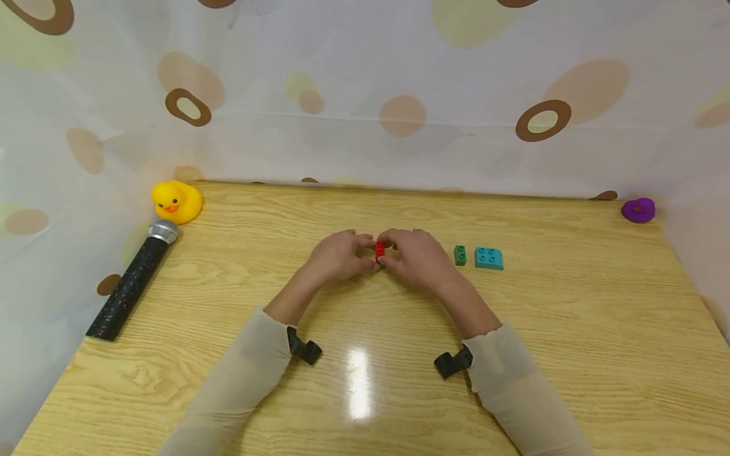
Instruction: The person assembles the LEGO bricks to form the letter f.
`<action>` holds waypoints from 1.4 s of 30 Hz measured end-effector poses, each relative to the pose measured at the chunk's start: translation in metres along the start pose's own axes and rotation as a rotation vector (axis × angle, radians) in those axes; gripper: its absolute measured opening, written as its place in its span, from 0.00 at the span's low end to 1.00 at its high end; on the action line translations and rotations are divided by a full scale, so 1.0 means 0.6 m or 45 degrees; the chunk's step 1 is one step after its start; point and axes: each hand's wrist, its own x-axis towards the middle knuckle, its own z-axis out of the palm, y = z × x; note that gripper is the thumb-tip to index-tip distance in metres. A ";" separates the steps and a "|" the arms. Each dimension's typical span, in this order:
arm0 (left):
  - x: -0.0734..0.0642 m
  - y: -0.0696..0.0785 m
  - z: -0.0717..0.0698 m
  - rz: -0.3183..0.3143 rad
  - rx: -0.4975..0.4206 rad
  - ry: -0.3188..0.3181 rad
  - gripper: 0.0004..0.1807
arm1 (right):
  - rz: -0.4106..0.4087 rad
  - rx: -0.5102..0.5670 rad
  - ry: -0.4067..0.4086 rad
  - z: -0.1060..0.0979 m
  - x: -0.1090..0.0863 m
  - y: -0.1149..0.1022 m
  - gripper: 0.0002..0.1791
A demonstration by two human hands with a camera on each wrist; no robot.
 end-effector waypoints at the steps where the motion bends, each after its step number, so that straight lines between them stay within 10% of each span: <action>1: 0.000 0.000 0.000 0.001 0.001 0.002 0.24 | 0.003 0.003 0.000 0.000 0.000 0.000 0.20; 42: -0.002 0.002 0.001 0.032 0.041 0.017 0.24 | -0.014 -0.051 0.067 0.002 -0.006 -0.012 0.18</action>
